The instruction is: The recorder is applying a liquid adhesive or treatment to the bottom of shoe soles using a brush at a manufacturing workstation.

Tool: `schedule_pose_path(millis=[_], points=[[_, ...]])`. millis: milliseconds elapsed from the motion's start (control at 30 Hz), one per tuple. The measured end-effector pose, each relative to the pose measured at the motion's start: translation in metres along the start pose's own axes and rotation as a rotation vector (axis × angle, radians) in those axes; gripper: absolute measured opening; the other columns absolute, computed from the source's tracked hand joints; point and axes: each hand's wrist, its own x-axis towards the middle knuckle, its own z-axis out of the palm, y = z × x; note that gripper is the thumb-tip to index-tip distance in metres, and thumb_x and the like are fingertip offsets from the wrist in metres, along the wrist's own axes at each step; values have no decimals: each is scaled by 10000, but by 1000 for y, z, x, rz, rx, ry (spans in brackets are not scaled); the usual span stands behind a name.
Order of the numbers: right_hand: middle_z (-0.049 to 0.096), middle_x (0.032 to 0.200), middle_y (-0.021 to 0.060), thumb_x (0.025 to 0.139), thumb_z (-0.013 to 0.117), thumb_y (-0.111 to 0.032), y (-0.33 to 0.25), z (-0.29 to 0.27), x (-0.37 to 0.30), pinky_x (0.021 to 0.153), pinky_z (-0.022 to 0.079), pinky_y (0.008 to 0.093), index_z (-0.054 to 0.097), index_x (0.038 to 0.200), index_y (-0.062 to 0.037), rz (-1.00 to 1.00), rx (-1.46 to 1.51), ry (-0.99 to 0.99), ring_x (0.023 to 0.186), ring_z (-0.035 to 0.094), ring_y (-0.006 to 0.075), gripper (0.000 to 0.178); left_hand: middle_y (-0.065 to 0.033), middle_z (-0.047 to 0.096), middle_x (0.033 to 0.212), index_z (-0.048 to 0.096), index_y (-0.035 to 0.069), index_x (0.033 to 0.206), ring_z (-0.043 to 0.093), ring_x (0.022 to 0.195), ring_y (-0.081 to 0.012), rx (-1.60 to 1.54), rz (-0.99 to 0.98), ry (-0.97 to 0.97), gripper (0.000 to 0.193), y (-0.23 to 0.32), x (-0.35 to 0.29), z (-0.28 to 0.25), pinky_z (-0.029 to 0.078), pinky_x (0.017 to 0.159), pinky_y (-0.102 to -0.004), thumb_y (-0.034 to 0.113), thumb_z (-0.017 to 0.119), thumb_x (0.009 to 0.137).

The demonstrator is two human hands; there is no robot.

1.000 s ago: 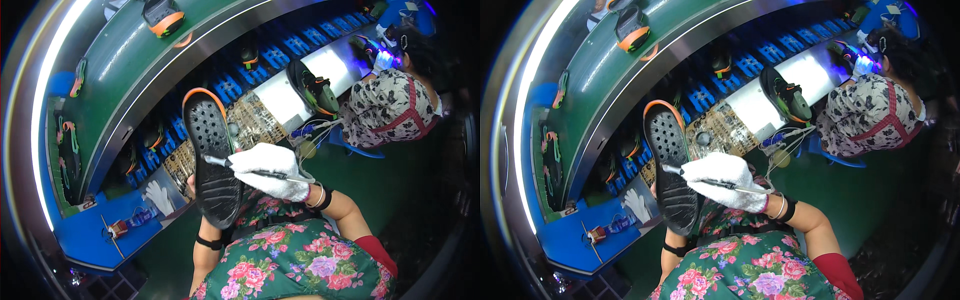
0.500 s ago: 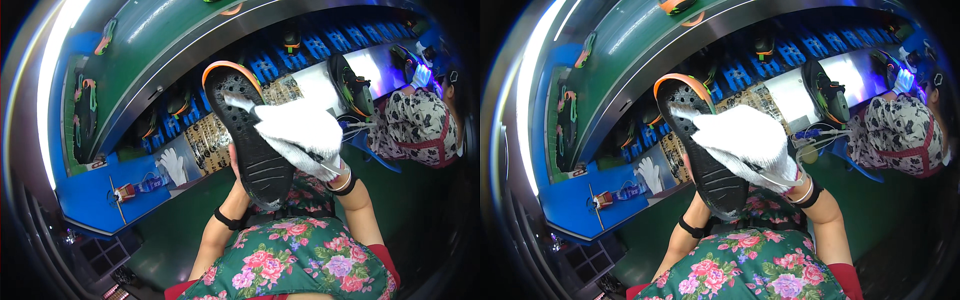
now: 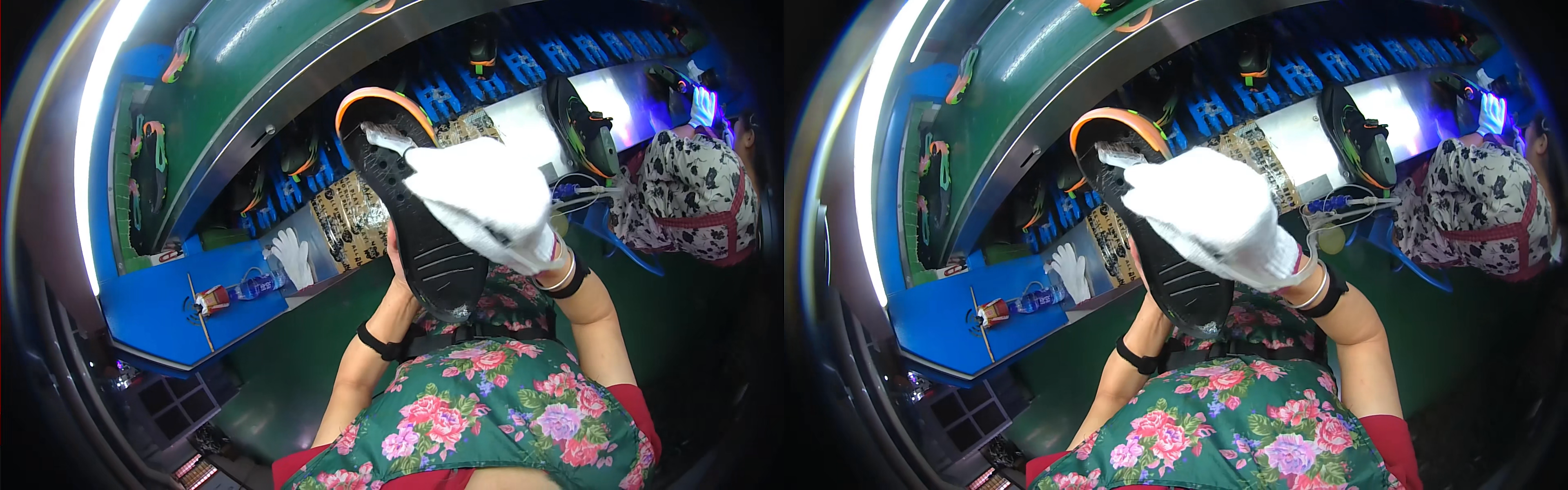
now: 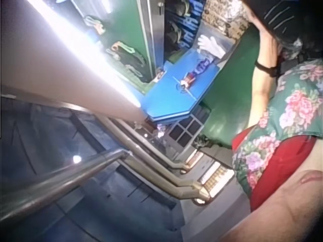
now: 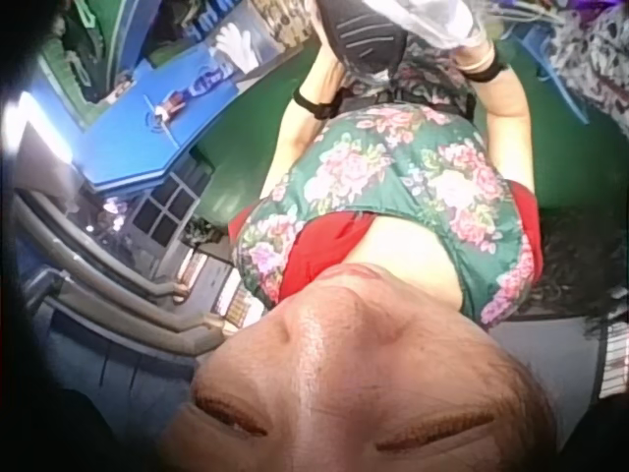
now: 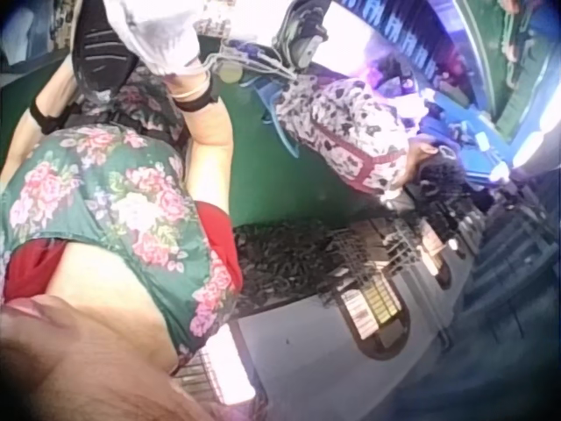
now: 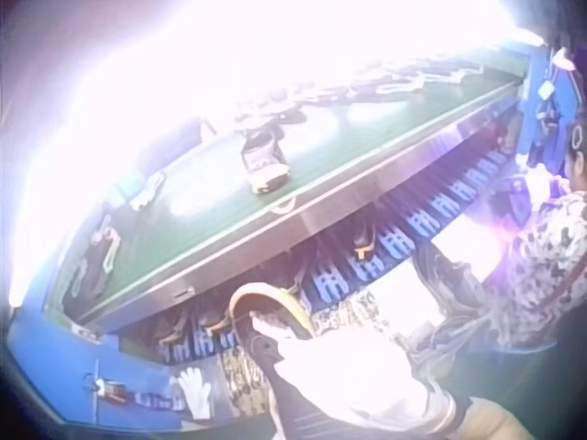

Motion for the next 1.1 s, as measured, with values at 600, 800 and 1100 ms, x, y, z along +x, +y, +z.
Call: schedule_pose_path(millis=[600,800,1100], points=[[833,1151,125,879,824,-72,-6,14,-33,875,636,407,848,1150,-70,180,161,49,981,801,298,272,-214,372,1752,283,112,1744,411,1593,-404,-155,116,-142,1064,20,1,-6,337,1319,-604,851,475,1002],[813,1270,108,938,793,-78,-15,17,-29,1032,582,423,828,1267,-96,62,130,-102,1158,775,287,331,-193,393,1736,261,102,1743,435,1575,-418,-78,157,-518,1103,29,19,17,378,1300,-615,870,484,983],[816,1258,125,883,846,-54,-15,27,-48,1012,600,427,837,1213,-85,39,129,-206,1147,781,325,332,-118,387,1749,285,155,1746,475,1511,-524,-59,219,-319,1083,38,27,25,466,1172,-752,857,551,965]])
